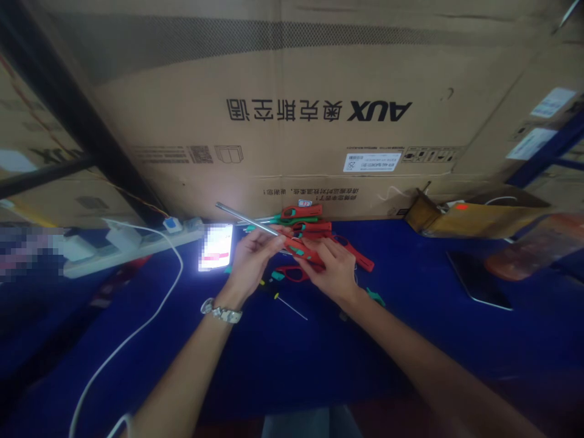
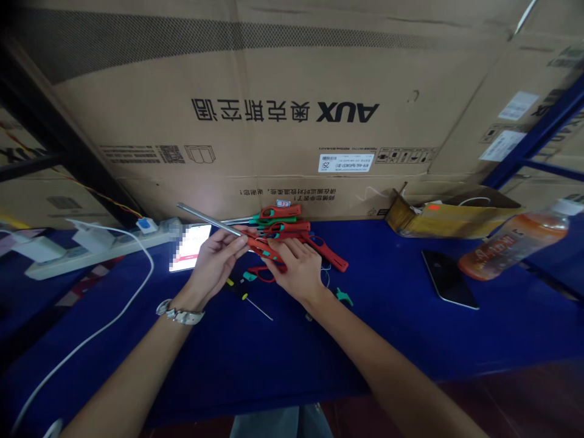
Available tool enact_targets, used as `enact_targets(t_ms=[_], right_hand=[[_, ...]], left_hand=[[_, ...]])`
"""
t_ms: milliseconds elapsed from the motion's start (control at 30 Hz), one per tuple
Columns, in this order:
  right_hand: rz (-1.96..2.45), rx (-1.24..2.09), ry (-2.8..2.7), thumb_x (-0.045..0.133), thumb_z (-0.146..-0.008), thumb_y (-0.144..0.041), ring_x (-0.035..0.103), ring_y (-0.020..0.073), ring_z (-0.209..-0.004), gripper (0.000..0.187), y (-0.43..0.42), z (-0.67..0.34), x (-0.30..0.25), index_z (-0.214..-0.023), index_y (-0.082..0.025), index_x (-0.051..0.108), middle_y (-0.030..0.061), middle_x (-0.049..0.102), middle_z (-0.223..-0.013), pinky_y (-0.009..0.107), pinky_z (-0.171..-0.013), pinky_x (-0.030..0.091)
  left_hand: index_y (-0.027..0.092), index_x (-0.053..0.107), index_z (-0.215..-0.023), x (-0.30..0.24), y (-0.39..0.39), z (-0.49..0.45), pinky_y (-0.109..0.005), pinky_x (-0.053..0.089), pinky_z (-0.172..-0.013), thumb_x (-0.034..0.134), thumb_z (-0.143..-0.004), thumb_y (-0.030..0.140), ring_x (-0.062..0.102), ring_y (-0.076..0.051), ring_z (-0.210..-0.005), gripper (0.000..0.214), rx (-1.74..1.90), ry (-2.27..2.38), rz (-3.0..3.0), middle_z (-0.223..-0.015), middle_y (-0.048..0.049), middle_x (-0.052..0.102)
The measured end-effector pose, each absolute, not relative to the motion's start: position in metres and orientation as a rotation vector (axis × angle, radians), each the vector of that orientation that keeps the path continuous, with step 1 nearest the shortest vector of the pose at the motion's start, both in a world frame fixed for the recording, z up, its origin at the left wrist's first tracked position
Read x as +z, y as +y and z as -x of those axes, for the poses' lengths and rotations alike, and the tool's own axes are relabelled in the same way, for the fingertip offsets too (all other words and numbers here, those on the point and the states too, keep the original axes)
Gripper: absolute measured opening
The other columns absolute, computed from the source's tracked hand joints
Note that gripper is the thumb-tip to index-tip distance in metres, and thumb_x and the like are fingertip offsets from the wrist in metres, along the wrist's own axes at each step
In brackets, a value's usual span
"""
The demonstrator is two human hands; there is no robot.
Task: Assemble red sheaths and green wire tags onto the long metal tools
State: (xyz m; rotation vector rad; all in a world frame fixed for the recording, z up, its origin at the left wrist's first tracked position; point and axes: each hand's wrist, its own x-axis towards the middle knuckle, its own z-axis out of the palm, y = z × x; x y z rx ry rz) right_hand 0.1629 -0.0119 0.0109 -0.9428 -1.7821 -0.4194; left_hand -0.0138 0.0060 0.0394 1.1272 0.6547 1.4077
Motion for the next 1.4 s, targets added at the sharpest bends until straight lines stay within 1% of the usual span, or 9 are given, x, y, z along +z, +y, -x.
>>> enact_targets(t_ms=[233, 433, 700, 833, 933, 1067, 1133, 1233, 1400], right_hand=[[1.063, -0.361, -1.812, 0.066, -0.089, -0.035, 0.072, 0.0208, -0.085, 0.023, -0.016, -0.159, 0.016, -0.108, -0.022, 0.066, 0.0061, 0.076, -0.093, 0.033, -0.076, 0.057], [1.09, -0.034, -1.762, 0.065, -0.088, -0.034, 0.071, 0.0202, -0.092, 0.034, -0.023, -0.152, 0.018, -0.121, -0.025, 0.061, 0.006, 0.073, -0.107, 0.033, -0.083, 0.058], [1.011, 0.093, -1.718, 0.056, -0.095, -0.027, 0.066, 0.0181, -0.101, 0.027, -0.027, -0.145, 0.014, -0.12, -0.026, 0.067, 0.007, 0.065, -0.108, 0.032, -0.084, 0.058], [1.033, 0.267, -1.602, 0.063, -0.091, -0.032, 0.063, 0.0172, -0.088, 0.026, -0.027, -0.141, 0.013, -0.115, -0.026, 0.07, 0.0053, 0.06, -0.096, 0.031, -0.073, 0.059], [0.965, 0.694, -1.467, 0.067, -0.088, -0.042, 0.061, 0.0141, -0.071, 0.024, -0.025, -0.139, 0.015, -0.104, -0.024, 0.069, 0.0024, 0.06, -0.087, 0.029, -0.061, 0.058], [0.883, 1.218, -1.19, 0.072, -0.08, -0.05, 0.061, 0.0109, -0.061, 0.033, -0.019, -0.141, 0.021, -0.092, -0.023, 0.058, -0.0019, 0.061, -0.083, 0.024, -0.05, 0.053], [0.901, 1.318, -1.12, 0.079, -0.073, -0.049, 0.06, 0.0093, -0.061, 0.041, -0.017, -0.145, 0.023, -0.096, -0.024, 0.056, -0.0033, 0.061, -0.087, 0.022, -0.048, 0.051], [0.921, 1.446, -1.149, 0.08, -0.073, -0.047, 0.059, 0.0078, -0.06, 0.045, -0.014, -0.151, 0.024, -0.106, -0.025, 0.06, -0.0032, 0.062, -0.09, 0.019, -0.047, 0.048], [0.892, 1.434, -1.204, 0.082, -0.07, -0.045, 0.054, 0.0073, -0.059, 0.044, -0.014, -0.153, 0.023, -0.104, -0.024, 0.064, -0.0041, 0.06, -0.084, 0.019, -0.048, 0.043]], left_hand=[[0.019, 0.072, -0.101, 0.031, 0.001, 0.004, -0.029, 0.057, -0.081, 0.082, -0.076, 0.033, 0.071, -0.018, -0.09, 0.03, 1.28, 0.659, -1.169, -0.094, -0.0035, 0.075], [0.022, 0.069, -0.106, 0.03, -0.004, -0.005, -0.024, 0.054, -0.08, 0.076, -0.083, 0.037, 0.068, -0.016, -0.094, 0.029, 1.358, 0.629, -1.106, -0.11, -0.0041, 0.072], [0.024, 0.068, -0.112, 0.027, -0.005, -0.011, -0.023, 0.053, -0.075, 0.077, -0.081, 0.039, 0.066, -0.012, -0.08, 0.035, 1.337, 0.621, -0.884, -0.101, -0.0011, 0.072], [0.02, 0.07, -0.103, 0.03, -0.006, -0.012, -0.022, 0.051, -0.06, 0.079, -0.076, 0.037, 0.063, -0.012, -0.067, 0.034, 1.311, 0.618, -0.832, -0.084, -0.0004, 0.07], [0.017, 0.069, -0.098, 0.033, -0.008, -0.011, -0.019, 0.042, -0.044, 0.078, -0.074, 0.035, 0.053, -0.008, -0.051, 0.031, 1.23, 0.604, -0.817, -0.069, 0.0025, 0.062], [0.02, 0.06, -0.097, 0.036, -0.011, -0.009, -0.017, 0.036, -0.038, 0.077, -0.074, 0.035, 0.049, -0.007, -0.044, 0.032, 1.109, 0.583, -0.802, -0.065, 0.0053, 0.055], [0.022, 0.055, -0.094, 0.037, -0.012, -0.009, -0.017, 0.034, -0.037, 0.076, -0.075, 0.036, 0.048, -0.008, -0.043, 0.031, 1.056, 0.591, -0.799, -0.065, 0.006, 0.055], [0.023, 0.051, -0.089, 0.036, -0.012, -0.008, -0.016, 0.031, -0.034, 0.072, -0.079, 0.04, 0.044, -0.008, -0.039, 0.029, 0.975, 0.588, -0.82, -0.06, 0.0067, 0.05], [0.021, 0.055, -0.091, 0.037, -0.014, -0.005, -0.017, 0.025, -0.031, 0.056, -0.085, 0.063, 0.034, -0.008, -0.032, 0.043, 0.763, 0.666, -0.904, -0.046, 0.0068, 0.041]])
